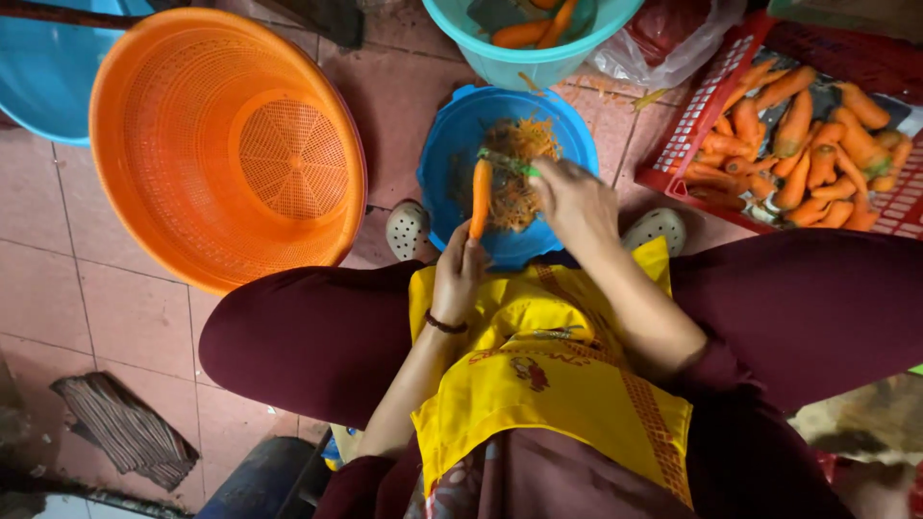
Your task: Peeling the skin off of carrots using a vegetable peeler over a bowl.
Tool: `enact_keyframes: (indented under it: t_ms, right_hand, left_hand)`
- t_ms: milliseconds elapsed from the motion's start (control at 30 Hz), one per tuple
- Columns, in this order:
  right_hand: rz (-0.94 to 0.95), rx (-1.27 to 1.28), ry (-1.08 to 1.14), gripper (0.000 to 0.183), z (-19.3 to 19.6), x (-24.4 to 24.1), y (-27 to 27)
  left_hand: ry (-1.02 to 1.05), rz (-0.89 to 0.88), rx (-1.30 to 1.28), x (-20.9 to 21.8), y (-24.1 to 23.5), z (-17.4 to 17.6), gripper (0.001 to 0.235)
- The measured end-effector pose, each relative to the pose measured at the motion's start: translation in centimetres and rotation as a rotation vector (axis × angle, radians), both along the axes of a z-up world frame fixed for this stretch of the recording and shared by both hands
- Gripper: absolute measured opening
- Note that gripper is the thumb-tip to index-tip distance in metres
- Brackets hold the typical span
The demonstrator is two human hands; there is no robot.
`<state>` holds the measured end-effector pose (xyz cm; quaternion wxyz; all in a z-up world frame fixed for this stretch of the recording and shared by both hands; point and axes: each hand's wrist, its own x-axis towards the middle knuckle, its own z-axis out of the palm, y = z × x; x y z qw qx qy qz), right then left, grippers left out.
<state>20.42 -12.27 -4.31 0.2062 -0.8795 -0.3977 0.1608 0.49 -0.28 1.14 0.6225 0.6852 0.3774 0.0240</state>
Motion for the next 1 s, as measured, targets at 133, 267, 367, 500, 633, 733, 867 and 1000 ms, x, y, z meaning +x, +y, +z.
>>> enact_keyframes:
  t_ms: [133, 267, 367, 500, 633, 733, 867, 1000]
  right_hand:
    - [0.005, 0.058, 0.019, 0.026, 4.9, -1.7, 0.4]
    - [0.124, 0.062, 0.184, 0.025, 6.1, -3.7, 0.4]
    - [0.023, -0.004, 0.092, 0.027, 1.8, -2.4, 0.2]
    - [-0.096, -0.076, 0.031, 0.027, 3.3, -0.1, -0.3]
    - [0.041, 0.059, 0.210, 0.029, 6.3, -2.7, 0.2]
    - [0.172, 0.031, 0.243, 0.028, 4.9, -3.1, 0.0]
    - [0.003, 0.008, 0.070, 0.026, 3.6, -0.1, -0.9]
    - [0.064, 0.096, 0.330, 0.028, 7.5, -1.3, -1.0]
  left_hand:
    - [-0.010, 0.069, -0.041, 0.0, 0.4, -1.2, 0.037]
    - [0.014, 0.022, 0.056, -0.6, 0.1, -1.8, 0.038]
    - [0.029, 0.031, 0.013, -0.8, -0.2, -1.8, 0.038]
    - [0.038, 0.081, -0.096, -0.9, 0.2, -2.0, 0.038]
    - [0.039, 0.096, -0.060, -1.5, 0.7, -3.2, 0.036]
    - [0.013, 0.082, -0.019, -1.1, 0.8, -0.8, 0.033]
    - [0.021, 0.064, -0.121, -1.0, 0.4, -1.2, 0.035]
    - [-0.037, 0.248, -0.321, -0.8, 0.8, -0.9, 0.036]
